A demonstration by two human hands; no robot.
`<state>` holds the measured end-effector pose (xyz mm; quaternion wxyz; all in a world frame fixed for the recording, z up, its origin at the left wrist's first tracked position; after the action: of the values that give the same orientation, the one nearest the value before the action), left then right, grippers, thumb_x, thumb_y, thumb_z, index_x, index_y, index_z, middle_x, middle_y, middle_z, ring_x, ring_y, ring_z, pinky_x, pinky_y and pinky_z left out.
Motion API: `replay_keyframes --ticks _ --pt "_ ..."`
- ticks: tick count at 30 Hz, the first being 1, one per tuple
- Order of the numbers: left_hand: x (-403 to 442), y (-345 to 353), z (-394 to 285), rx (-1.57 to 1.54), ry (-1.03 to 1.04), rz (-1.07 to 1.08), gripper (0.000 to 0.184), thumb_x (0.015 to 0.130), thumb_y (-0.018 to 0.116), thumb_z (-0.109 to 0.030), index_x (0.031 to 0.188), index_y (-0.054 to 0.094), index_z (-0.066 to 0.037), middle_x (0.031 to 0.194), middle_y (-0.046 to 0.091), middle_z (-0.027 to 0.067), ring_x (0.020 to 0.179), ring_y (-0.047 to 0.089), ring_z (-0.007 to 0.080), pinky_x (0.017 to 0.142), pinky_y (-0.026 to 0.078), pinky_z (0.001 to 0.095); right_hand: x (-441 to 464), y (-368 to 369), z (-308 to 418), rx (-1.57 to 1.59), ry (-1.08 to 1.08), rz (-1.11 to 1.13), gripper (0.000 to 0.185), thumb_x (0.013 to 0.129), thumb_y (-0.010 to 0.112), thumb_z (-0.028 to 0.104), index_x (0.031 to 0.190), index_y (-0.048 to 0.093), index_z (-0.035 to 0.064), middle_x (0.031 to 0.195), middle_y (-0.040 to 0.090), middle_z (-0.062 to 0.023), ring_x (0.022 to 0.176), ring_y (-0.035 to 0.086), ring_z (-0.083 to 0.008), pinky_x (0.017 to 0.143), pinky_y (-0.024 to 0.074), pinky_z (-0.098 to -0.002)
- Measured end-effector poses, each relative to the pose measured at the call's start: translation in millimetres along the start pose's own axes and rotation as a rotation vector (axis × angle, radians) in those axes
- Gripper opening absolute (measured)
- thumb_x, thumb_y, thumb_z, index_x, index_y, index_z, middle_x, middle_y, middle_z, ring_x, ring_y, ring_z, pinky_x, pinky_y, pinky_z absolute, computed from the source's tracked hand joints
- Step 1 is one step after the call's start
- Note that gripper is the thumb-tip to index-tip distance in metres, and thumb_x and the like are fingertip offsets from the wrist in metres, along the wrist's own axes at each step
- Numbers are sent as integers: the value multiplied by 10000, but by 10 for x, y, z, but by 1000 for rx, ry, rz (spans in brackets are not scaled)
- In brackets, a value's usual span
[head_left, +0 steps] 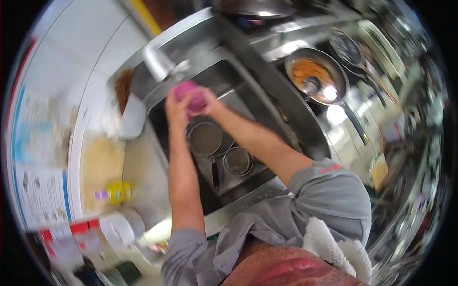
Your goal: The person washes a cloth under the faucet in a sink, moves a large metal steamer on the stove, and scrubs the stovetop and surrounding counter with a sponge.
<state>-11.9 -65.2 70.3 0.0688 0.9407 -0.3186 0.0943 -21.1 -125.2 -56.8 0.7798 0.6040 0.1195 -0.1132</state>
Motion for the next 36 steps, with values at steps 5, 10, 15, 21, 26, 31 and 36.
replay_keyframes --ticks 5,10,15,21,26,31,36 --pt "-227 -453 974 -574 -448 -324 702 825 455 -624 1248 444 -64 1209 511 106 1117 496 270 936 396 437 -99 311 234 -341 -370 -121 305 768 568 58 1072 562 35 961 602 -114 845 602 -246 751 516 -416" --pt "-46 -155 927 -903 -220 -220 720 843 395 -643 1268 409 -62 1266 457 124 1163 457 310 978 377 479 -186 393 261 -331 -252 132 344 773 596 45 1114 545 44 1049 592 -92 916 594 -222 821 490 -349" --pt "196 -16 430 -60 14 -65 560 741 720 -335 1171 502 -50 1186 510 135 1112 498 293 911 403 414 -369 -47 182 -272 -5 -135 643 843 408 637 1209 493 115 1195 539 -96 1117 506 -239 947 353 -531" --pt "-264 725 -356 1256 640 -174 673 588 802 -396 1116 552 -61 1148 549 149 1071 510 350 894 405 424 222 -67 225 -46 -164 478 541 881 397 558 1191 509 129 1146 565 -65 1032 550 -217 879 449 -399" --pt "-75 148 56 815 330 -487 508 672 754 -395 987 602 -28 955 608 165 921 569 357 788 443 428 174 -57 220 -24 -391 104 276 922 442 291 992 588 68 918 619 -62 830 593 -185 782 492 -338" --pt "28 -229 795 -266 -12 -611 257 806 598 -229 824 607 27 807 620 87 729 589 184 668 472 314 -424 334 663 -1477 -1079 -683 187 718 641 241 729 660 55 801 606 -117 736 569 -291 646 471 -387" --pt "63 127 1414 -1086 -379 -216 192 826 507 -220 849 576 -43 774 600 61 690 599 203 671 491 308 -689 738 415 -1969 -1284 -433 196 710 626 292 692 621 96 811 533 -52 768 522 -314 613 490 -456"
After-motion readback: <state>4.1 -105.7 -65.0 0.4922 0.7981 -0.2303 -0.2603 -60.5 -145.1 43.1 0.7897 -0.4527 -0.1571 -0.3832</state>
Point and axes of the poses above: each hand's wrist, its own x-axis towards the middle knuckle, its own y-axis out of the palm, z = x × y, the point moved 9 cm from there along x, towards the middle knuckle
